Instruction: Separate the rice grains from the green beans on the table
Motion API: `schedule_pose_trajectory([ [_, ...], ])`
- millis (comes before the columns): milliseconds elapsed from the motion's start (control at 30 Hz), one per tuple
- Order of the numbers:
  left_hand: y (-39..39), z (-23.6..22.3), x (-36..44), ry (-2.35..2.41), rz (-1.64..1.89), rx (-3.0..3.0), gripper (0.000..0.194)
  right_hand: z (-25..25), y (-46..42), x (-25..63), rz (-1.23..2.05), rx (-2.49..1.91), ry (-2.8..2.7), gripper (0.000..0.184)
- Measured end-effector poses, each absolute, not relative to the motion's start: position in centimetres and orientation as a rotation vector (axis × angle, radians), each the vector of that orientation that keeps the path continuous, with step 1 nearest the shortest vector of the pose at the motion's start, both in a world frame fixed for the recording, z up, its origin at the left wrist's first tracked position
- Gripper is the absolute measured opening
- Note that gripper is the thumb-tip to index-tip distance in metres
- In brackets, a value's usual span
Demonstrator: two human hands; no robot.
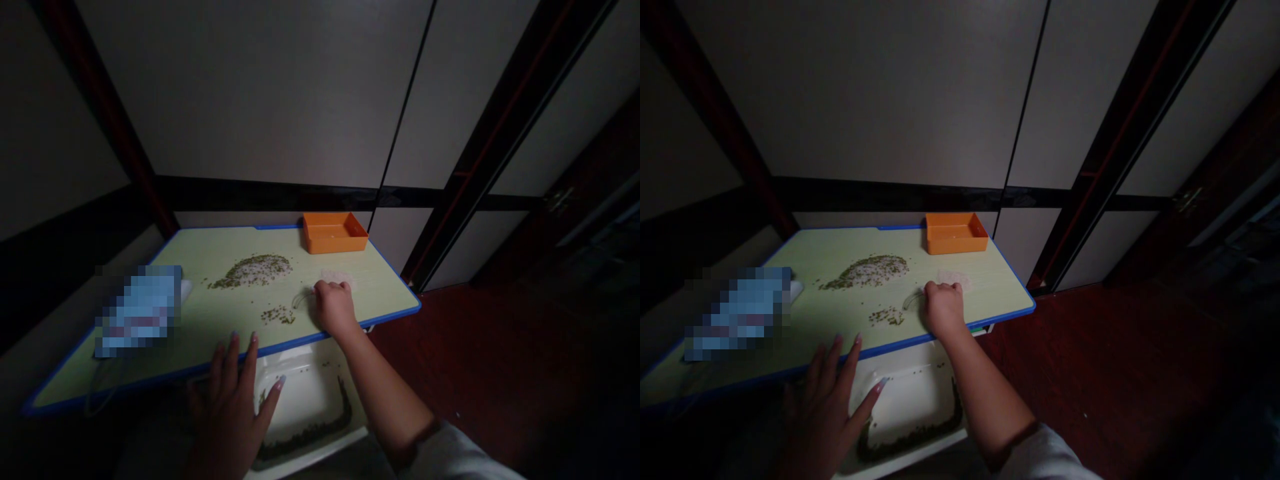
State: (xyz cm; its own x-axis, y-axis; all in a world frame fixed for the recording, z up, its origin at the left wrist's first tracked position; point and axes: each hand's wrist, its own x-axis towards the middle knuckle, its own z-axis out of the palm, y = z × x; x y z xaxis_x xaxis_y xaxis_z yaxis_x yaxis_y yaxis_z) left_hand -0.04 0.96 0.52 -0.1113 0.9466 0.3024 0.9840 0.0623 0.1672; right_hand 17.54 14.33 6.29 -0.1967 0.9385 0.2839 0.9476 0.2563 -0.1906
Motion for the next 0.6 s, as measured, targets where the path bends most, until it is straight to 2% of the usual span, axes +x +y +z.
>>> schedule_pose_trajectory([
  [600, 1.15, 0.0, -0.35, -2.154, -0.53, -2.033, 0.062, 6.13, 14.41, 17.68, -0.113, -1.892, -2.081, 0.028],
])
